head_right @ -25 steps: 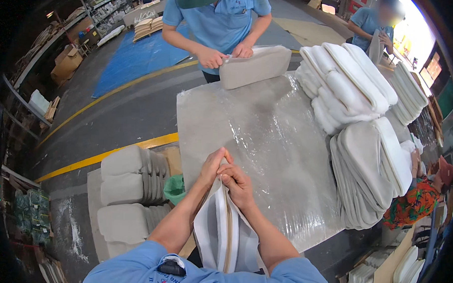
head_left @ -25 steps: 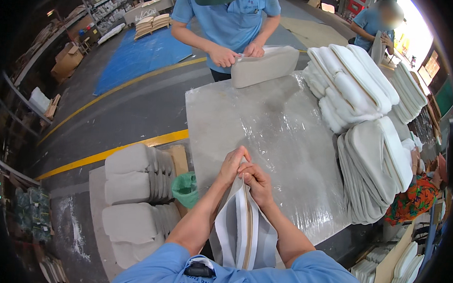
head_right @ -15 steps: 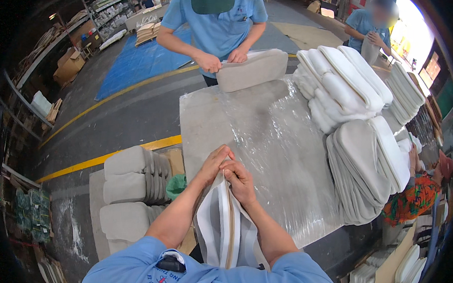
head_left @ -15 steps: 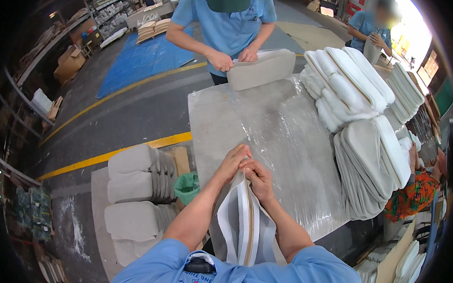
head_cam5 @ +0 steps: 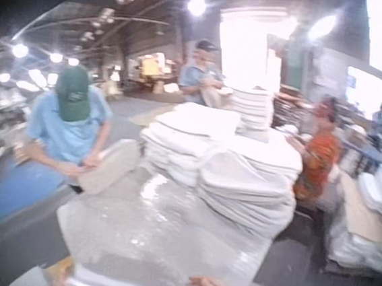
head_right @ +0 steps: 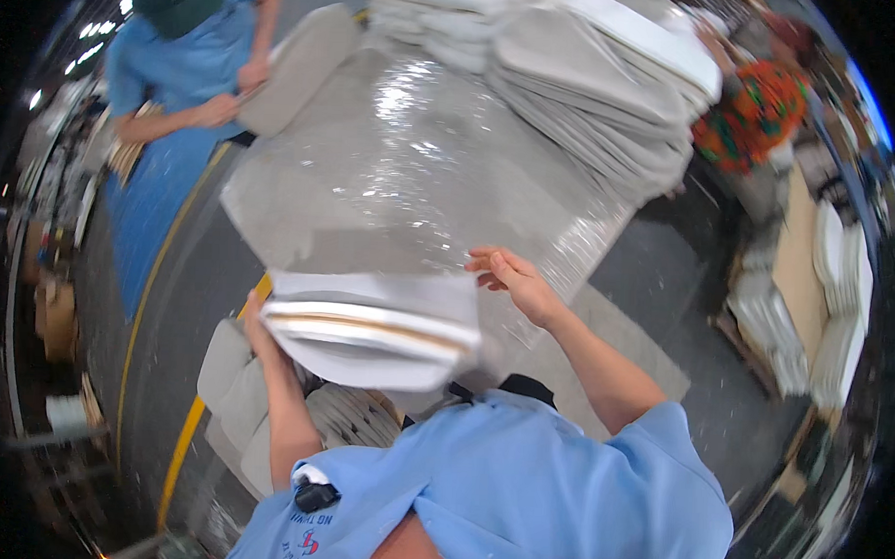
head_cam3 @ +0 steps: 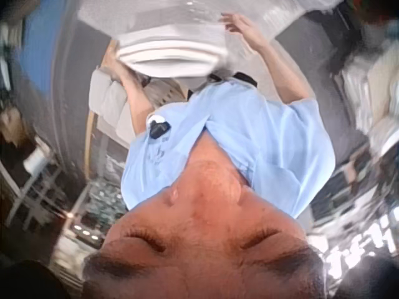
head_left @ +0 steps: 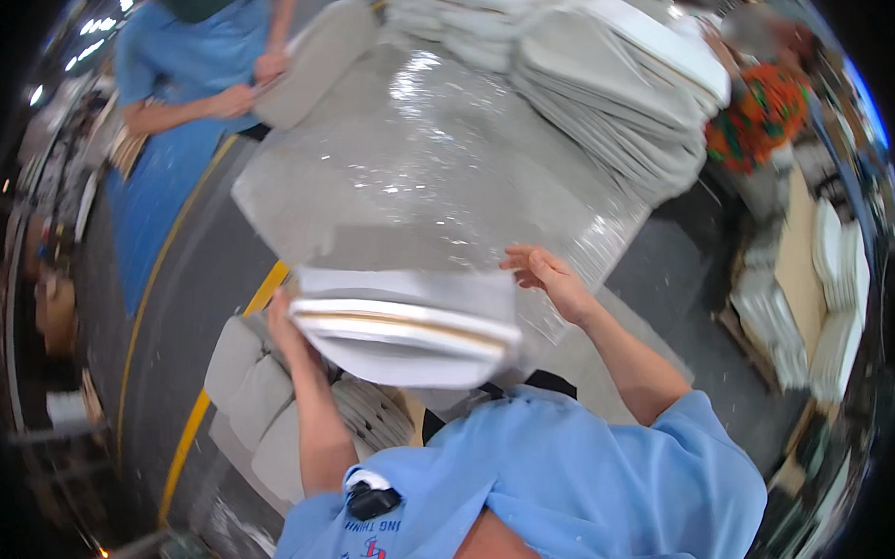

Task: The person inserts white foam cushions into gray fabric covers at a work table, then folds and stacks the finished cushions. The person repeats this process for multiple cushions, handling each one individually.

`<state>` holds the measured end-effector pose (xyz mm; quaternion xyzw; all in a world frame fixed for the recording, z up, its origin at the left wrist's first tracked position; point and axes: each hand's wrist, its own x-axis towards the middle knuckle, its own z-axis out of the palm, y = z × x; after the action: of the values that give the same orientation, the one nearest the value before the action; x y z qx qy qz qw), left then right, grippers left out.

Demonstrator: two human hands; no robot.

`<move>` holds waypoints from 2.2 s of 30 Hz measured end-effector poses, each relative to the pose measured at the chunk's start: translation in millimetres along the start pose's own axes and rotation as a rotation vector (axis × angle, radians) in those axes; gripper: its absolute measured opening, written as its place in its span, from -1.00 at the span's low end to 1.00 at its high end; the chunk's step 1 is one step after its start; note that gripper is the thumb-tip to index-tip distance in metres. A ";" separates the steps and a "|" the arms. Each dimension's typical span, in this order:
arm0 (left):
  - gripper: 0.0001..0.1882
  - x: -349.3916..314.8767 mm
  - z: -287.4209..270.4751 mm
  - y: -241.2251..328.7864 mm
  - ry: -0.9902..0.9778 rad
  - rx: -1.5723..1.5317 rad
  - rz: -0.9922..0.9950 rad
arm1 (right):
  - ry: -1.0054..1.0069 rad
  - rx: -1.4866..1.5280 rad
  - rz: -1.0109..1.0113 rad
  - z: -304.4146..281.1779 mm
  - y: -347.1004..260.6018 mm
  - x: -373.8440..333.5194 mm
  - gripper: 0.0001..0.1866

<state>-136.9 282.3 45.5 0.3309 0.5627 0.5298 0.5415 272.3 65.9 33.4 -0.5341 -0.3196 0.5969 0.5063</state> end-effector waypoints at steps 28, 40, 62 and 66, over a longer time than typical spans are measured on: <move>-0.40 -203.3 42.3 -66.6 -0.730 -0.133 -0.404 | 1.021 0.223 -0.427 -21.2 -27.3 104.1 -0.41; -0.40 -95.3 280.6 -32.1 -1.013 0.481 0.390 | 0.684 -0.268 -0.180 23.8 -55.7 34.2 -0.73; -0.95 -110.3 304.8 -62.9 -0.838 0.339 0.555 | 0.498 -0.312 -0.246 15.7 -39.9 34.6 -0.55; -0.96 -109.7 311.1 -63.4 -0.842 0.339 0.566 | 0.714 0.103 -0.531 -31.0 -29.8 58.1 -0.53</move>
<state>195.9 238.6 59.3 0.7365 0.2629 0.3782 0.4954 314.8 124.4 35.7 -0.5803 -0.2208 0.2395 0.7464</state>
